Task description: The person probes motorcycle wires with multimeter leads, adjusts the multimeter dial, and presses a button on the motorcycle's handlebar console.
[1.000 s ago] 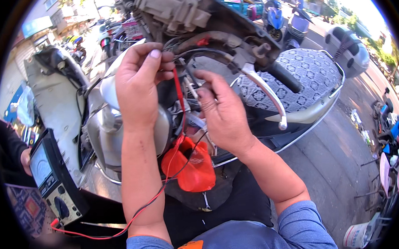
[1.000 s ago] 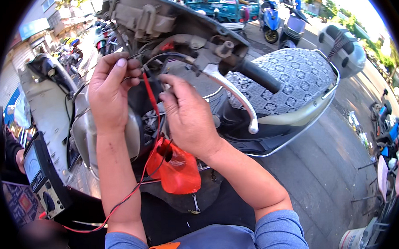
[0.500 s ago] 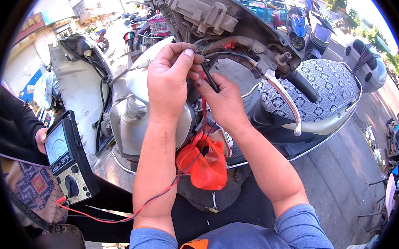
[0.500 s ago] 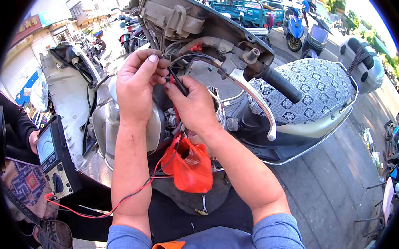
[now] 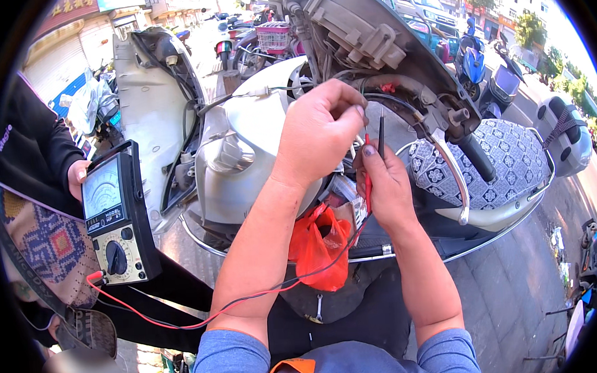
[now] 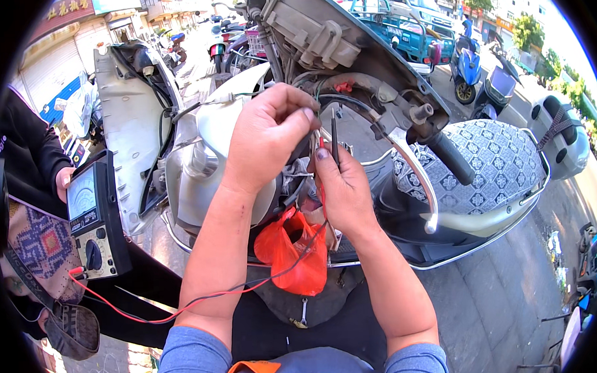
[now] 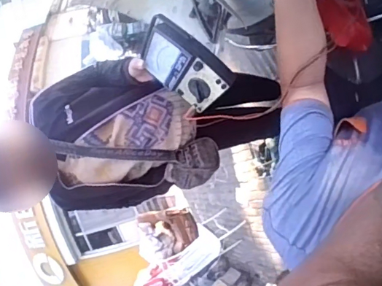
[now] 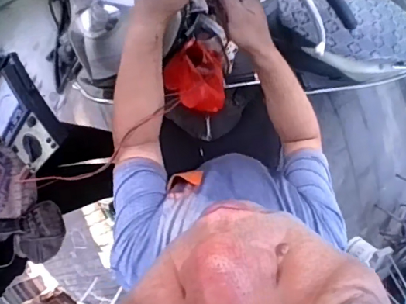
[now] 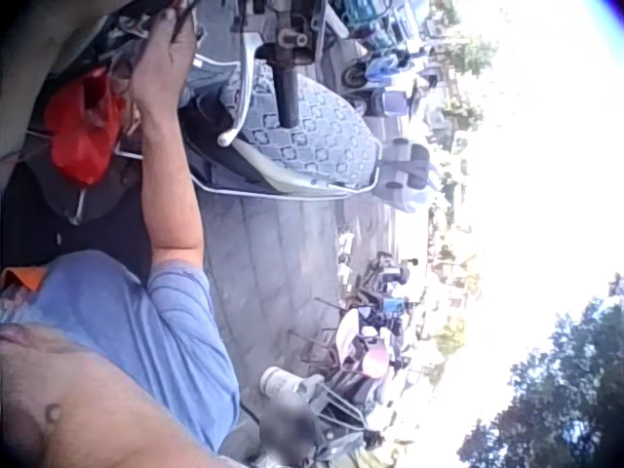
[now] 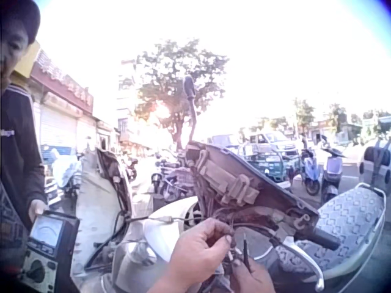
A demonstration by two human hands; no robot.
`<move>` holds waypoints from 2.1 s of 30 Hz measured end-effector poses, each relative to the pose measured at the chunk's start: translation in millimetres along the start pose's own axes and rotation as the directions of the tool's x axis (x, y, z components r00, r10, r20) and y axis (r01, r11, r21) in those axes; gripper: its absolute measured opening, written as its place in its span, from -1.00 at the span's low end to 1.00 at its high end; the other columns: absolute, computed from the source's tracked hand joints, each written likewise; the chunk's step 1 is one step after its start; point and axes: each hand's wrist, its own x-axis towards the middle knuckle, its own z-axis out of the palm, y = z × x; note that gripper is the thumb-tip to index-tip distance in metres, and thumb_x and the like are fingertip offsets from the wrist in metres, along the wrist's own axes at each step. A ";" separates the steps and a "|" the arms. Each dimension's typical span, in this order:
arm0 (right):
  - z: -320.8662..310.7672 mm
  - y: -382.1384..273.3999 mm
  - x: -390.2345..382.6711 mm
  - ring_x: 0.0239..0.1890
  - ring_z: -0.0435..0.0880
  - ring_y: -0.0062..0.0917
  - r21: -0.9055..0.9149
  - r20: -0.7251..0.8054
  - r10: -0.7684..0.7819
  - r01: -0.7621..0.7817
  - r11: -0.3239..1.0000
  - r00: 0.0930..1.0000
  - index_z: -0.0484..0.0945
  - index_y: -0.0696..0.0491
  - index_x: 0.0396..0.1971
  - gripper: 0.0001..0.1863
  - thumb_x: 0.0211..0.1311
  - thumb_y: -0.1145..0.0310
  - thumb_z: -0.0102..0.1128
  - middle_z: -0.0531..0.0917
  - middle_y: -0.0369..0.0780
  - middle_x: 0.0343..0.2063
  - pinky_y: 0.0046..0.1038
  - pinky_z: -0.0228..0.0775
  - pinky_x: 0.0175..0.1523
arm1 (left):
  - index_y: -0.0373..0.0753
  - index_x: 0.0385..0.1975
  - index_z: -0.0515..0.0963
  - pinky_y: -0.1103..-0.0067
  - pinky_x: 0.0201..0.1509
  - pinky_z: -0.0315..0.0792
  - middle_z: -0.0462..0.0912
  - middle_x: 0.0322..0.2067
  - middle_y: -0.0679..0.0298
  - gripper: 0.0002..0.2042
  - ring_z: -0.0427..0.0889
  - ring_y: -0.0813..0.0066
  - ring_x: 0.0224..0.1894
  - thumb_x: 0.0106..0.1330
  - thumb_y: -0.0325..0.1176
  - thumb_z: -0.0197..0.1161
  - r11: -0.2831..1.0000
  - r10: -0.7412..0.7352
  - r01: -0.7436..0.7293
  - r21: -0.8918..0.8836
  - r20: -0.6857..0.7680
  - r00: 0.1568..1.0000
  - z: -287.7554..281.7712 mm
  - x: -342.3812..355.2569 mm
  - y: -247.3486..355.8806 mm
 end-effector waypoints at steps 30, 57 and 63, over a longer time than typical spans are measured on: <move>25.0 -10.4 11.1 -0.41 0.62 -0.69 0.169 0.235 -0.008 -0.032 0.985 0.972 0.54 0.04 -0.11 -0.66 0.82 0.10 -0.05 0.62 -0.35 -0.42 -0.56 0.51 -0.27 | -0.27 -0.10 0.70 0.65 -0.22 0.38 0.57 -0.41 0.49 -0.81 0.48 0.72 -0.35 0.53 -0.26 0.38 0.948 -0.318 0.318 0.023 0.115 0.941 -12.0 24.3 13.8; 6.6 -28.7 -2.7 -0.39 0.38 -0.77 -0.286 -0.055 -0.510 0.476 0.832 0.859 0.62 0.13 -0.02 -0.87 0.71 0.40 0.16 0.52 -0.41 -0.43 -0.58 0.33 -0.27 | -0.32 0.03 0.70 0.63 -0.27 0.38 0.63 -0.39 0.47 -0.75 0.46 0.73 -0.38 0.55 -0.27 0.36 0.897 -0.056 0.023 0.442 0.060 0.997 -42.9 45.2 16.1; 25.7 -37.8 29.5 -0.35 0.66 -0.36 -0.524 0.067 -0.687 0.611 0.593 0.724 0.66 0.12 0.04 -0.78 0.44 0.53 0.32 0.68 -0.18 -0.31 -0.35 0.52 -0.21 | -0.35 -0.04 0.72 0.57 -0.10 0.51 0.75 -0.30 0.36 -0.76 0.59 0.62 -0.24 0.56 -0.27 0.38 0.905 0.060 -0.044 0.423 -0.027 0.998 -49.1 43.1 -9.9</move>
